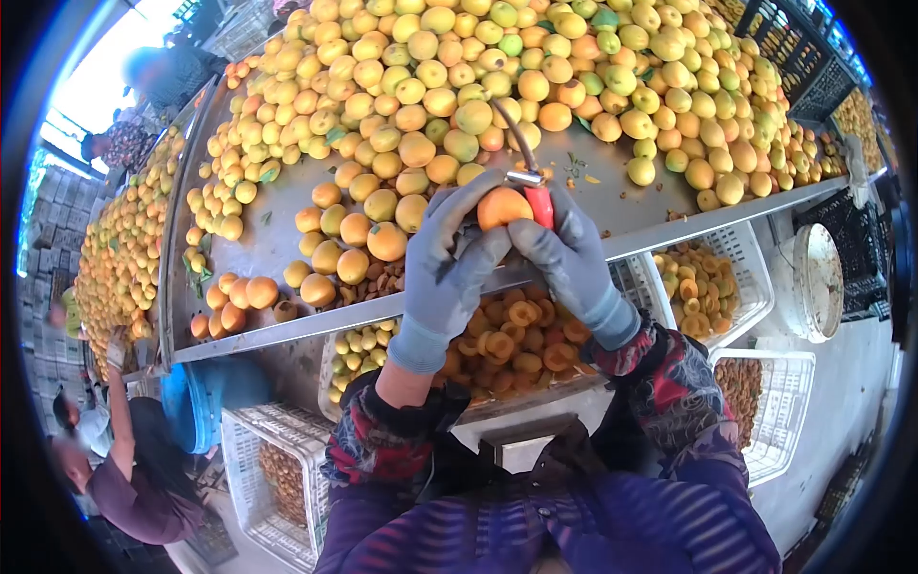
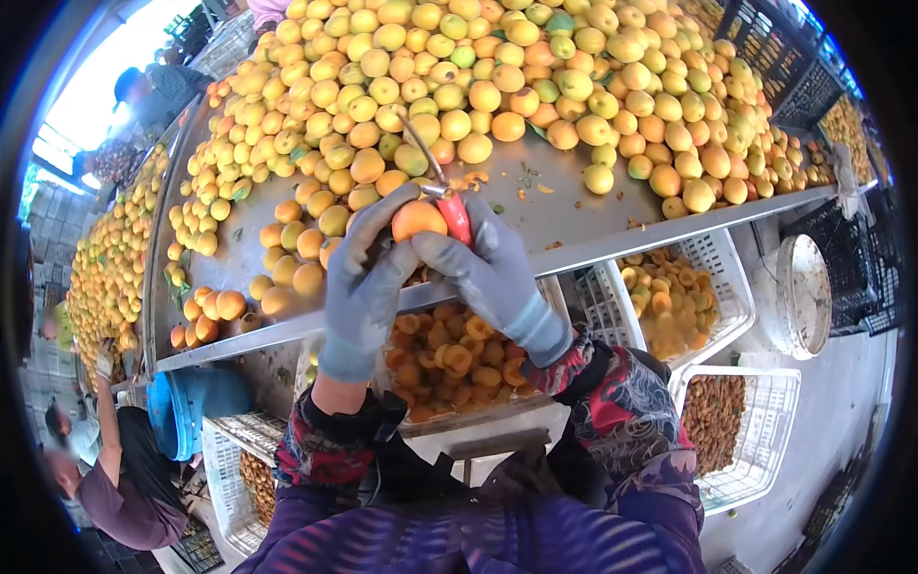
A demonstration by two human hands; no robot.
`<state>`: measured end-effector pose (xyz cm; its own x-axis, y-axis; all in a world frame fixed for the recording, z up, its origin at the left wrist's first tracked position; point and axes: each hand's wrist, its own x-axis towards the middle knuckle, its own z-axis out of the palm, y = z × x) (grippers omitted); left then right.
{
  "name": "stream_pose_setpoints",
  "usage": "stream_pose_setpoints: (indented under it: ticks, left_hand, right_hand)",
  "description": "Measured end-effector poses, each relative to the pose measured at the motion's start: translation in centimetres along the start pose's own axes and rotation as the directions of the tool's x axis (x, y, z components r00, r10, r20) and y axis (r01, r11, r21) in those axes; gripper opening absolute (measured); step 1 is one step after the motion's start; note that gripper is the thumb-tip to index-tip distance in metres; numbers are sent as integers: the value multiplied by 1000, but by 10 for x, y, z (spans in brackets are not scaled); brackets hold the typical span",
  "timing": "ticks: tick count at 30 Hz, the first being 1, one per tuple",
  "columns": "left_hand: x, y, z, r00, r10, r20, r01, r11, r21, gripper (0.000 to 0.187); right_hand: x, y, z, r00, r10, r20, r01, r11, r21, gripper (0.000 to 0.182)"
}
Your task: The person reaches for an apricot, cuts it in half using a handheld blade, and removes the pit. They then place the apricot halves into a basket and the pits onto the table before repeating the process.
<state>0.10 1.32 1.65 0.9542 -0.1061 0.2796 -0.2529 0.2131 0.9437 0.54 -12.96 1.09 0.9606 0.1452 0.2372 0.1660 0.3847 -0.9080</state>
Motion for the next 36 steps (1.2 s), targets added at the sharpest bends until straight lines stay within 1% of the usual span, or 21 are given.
stream_pose_setpoints:
  ticks: [1, 3, 4, 6, 10, 13, 15, 16, 17, 18, 19, 20, 21, 22, 24, 25, 28, 29, 32, 33, 36]
  left_hand:
    - [0, -2, 3, 997, 68, 24, -70, 989, 127, 40]
    - [0, -5, 8, 977, 195, 92, -215, 905, 368, 38]
    - [-3, -6, 10, 977, 192, 91, -212, 906, 367, 38]
    - [-8, -7, 15, 1000, 17, -7, -16, 980, 197, 35]
    - [-8, -9, 17, 1000, 16, -10, -15, 992, 129, 33]
    - [-10, 1, 21, 996, -83, -15, 82, 996, -31, 32]
    - [-11, 11, 22, 967, -254, -4, 245, 939, -240, 31]
    - [-10, 14, 19, 967, -254, -5, 246, 939, -241, 31]
    - [-8, 17, 11, 965, -257, 56, 248, 961, 125, 32]
    - [-7, 19, 6, 954, -279, 113, 196, 859, 473, 33]
    - [-8, 11, 2, 954, -279, 111, 196, 859, 473, 33]
    - [-6, 2, 0, 943, -264, 203, 282, 958, -61, 35]
    - [-5, -4, -2, 940, -201, 276, 329, 752, -571, 38]
    - [-9, -5, -4, 940, -196, 280, 327, 752, -572, 38]
    - [-12, 16, 4, 933, -348, 87, 356, 868, -347, 42]
    - [-11, 18, 3, 962, -259, 87, 270, 950, -158, 45]
    - [-15, 16, -1, 943, -298, 150, 305, 952, -23, 48]
    - [-17, 11, -4, 952, -251, 173, 236, 967, 100, 48]
    - [-17, 3, 1, 984, -171, 41, 171, 985, -2, 46]
    - [-16, 16, 7, 965, -257, 52, 262, 940, -217, 45]
    - [-9, 16, 7, 954, -297, 41, 299, 939, -169, 40]
  right_hand:
    - [-3, -10, 3, 994, 104, 25, -107, 964, 243, 23]
    - [-3, -8, -7, 987, 163, 8, -162, 969, 186, 24]
    - [-3, -7, -11, 976, 219, -6, -216, 968, 129, 25]
    - [-5, -7, -11, 976, 219, 9, -218, 968, 120, 25]
    - [-8, -14, -6, 975, 219, 32, -221, 964, 144, 25]
    - [-7, -13, -10, 971, 231, 59, -237, 961, 139, 23]
    - [-7, -10, -12, 974, 220, 57, -225, 969, 100, 24]
    - [-7, -10, -13, 977, 206, 55, -210, 976, 63, 25]
    - [-7, -14, -17, 977, 208, 55, -211, 976, 63, 25]
    - [-5, -20, -22, 946, 315, 72, -316, 949, -4, 28]
    - [-3, -24, -25, 904, 419, 82, -414, 907, -71, 33]
    - [-2, -19, -26, 905, 417, 82, -412, 908, -72, 33]
    - [0, -10, -28, 918, 389, 75, -393, 918, 53, 37]
    - [1, -4, -30, 930, 361, 63, -367, 913, 176, 42]
    - [2, -4, -31, 945, 327, 26, -325, 923, 207, 41]
    - [3, -4, -35, 924, 377, 62, -380, 885, 270, 39]
    - [4, -6, -41, 891, 438, 117, -450, 824, 343, 37]
    - [3, -6, -41, 881, 453, 134, -470, 809, 353, 37]
    - [3, -4, -38, 867, 492, 79, -495, 834, 242, 37]
    - [1, -6, -34, 866, 494, 81, -498, 833, 242, 37]
    - [-2, -9, -24, 884, 458, 86, -465, 881, 88, 39]
